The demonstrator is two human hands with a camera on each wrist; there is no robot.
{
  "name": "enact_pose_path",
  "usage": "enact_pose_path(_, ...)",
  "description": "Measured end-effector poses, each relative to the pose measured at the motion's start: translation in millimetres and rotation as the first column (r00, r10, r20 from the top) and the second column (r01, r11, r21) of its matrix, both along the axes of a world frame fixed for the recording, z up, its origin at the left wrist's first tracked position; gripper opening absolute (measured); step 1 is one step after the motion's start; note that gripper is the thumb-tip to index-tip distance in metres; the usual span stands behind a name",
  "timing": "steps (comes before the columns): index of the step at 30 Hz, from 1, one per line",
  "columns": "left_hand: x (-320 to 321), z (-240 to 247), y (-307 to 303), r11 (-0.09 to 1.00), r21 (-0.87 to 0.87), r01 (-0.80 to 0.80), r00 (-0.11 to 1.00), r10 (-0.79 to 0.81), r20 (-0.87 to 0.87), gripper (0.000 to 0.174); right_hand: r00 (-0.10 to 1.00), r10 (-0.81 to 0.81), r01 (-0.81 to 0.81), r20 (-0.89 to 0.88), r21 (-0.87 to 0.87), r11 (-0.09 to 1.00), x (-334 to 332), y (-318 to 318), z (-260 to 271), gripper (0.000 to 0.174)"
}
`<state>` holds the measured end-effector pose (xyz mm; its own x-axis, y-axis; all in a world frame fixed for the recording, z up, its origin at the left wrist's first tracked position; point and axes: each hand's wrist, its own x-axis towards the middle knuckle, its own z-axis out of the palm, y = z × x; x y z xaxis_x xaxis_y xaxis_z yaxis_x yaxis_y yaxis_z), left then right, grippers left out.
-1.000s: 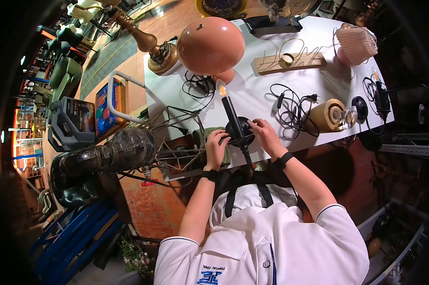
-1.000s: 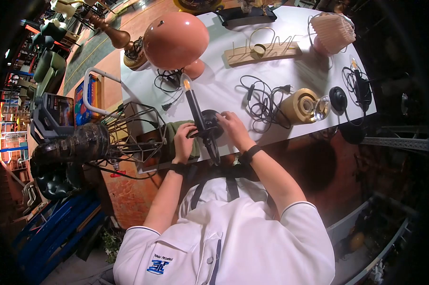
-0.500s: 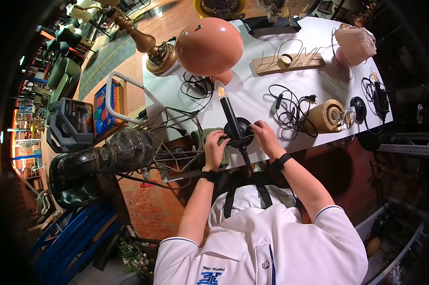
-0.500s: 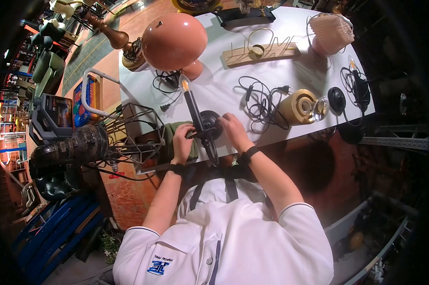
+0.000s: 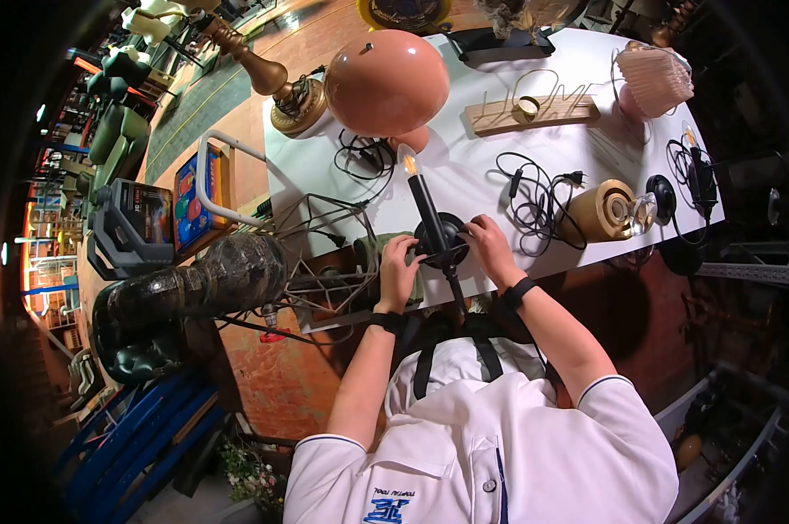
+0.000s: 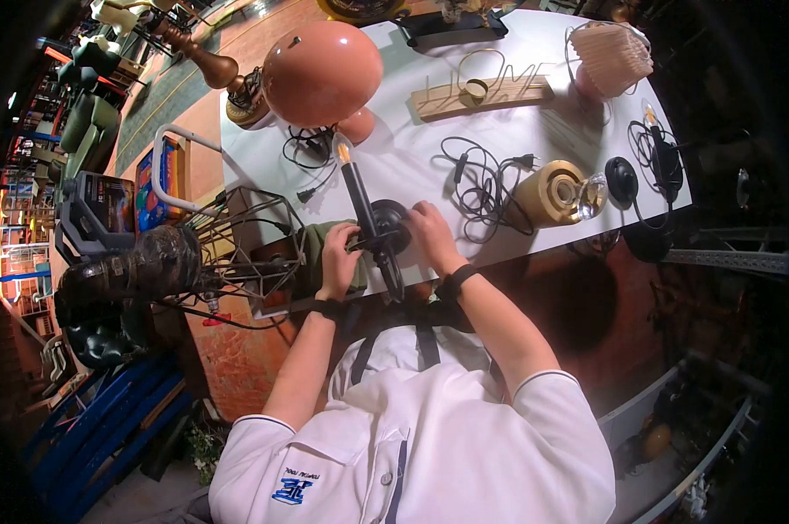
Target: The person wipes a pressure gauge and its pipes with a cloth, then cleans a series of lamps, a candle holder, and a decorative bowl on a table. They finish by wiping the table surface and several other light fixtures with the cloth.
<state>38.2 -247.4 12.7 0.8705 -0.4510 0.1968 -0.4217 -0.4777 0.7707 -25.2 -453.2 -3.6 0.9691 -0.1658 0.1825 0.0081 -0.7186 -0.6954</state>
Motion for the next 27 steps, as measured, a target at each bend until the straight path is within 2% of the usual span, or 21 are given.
enact_pose_path(2,0.1,-3.3,0.3,1.000,0.012,-0.012,1.000,0.012,-0.013,0.019,0.999,-0.039,0.039,-0.024,0.008,0.999,0.9,2.3,5.4,0.029)
enact_pose_path(4,1.3,-8.6,0.6,0.999,0.022,-0.027,0.999,0.027,-0.027,0.018,0.995,-0.022,0.018,0.095,0.042,0.999,0.0,6.1,24.2,0.023)
enact_pose_path(6,2.1,-12.0,0.6,0.999,0.035,0.000,1.000,0.000,-0.005,0.034,0.994,0.026,-0.027,0.108,0.010,1.000,-4.6,2.0,15.6,0.021)
enact_pose_path(7,2.5,-12.3,1.2,0.999,0.033,-0.011,1.000,0.011,-0.006,0.034,0.990,0.068,-0.065,0.122,-0.023,0.998,-5.8,-0.5,9.8,0.020)
enact_pose_path(8,2.7,-12.5,2.5,1.000,0.022,0.019,1.000,-0.019,-0.005,0.035,0.989,0.079,-0.077,0.121,-0.024,0.997,-5.4,-1.2,3.5,0.020)
enact_pose_path(10,4.5,-9.7,4.5,0.998,0.013,0.065,0.998,-0.065,0.003,0.037,0.999,-0.010,0.011,0.031,-0.021,1.000,-2.3,0.3,-1.0,0.027)
enact_pose_path(11,3.4,-8.1,5.4,0.998,0.013,0.057,0.998,-0.057,0.003,0.037,1.000,-0.002,0.002,0.031,-0.021,1.000,-1.8,1.8,-3.1,0.027)
enact_pose_path(13,0.6,3.3,0.8,1.000,-0.016,0.007,0.998,-0.008,-0.058,0.032,0.995,-0.098,0.098,0.028,0.003,0.995,2.0,6.6,5.8,0.026)
enact_pose_path(14,-0.3,5.5,-1.1,0.999,-0.034,-0.009,0.998,0.007,-0.059,0.028,0.986,-0.103,0.100,0.131,0.033,0.994,3.3,9.5,10.1,0.021)
enact_pose_path(15,-0.2,2.0,-0.3,0.999,-0.038,-0.016,0.998,0.014,-0.060,0.028,0.987,-0.095,0.092,0.131,0.030,0.995,1.8,7.4,7.1,0.021)
enact_pose_path(17,0.4,-6.9,1.6,1.000,-0.029,0.007,0.989,-0.012,-0.150,0.021,0.991,0.064,-0.060,0.116,-0.043,0.997,-1.5,-0.1,0.0,0.020)
enact_pose_path(21,-0.2,-7.6,2.4,0.999,-0.032,0.019,0.991,-0.023,-0.132,0.022,1.000,0.026,-0.026,-0.002,0.001,1.000,0.9,1.3,1.1,0.021)
enact_pose_path(23,1.8,-10.2,5.1,0.996,-0.024,0.083,0.994,-0.085,-0.068,0.024,0.996,-0.089,0.089,0.003,0.000,0.996,3.6,4.5,-2.4,0.024)
enact_pose_path(25,2.7,-9.7,5.6,0.996,-0.039,0.080,0.992,-0.083,-0.095,0.028,0.995,-0.081,0.082,0.058,-0.014,0.997,2.3,5.8,5.3,0.026)
enact_pose_path(27,1.1,-10.8,4.5,1.000,-0.016,0.019,0.999,-0.020,-0.027,0.027,0.998,0.038,-0.035,0.043,-0.066,0.997,-4.4,2.2,9.0,0.025)
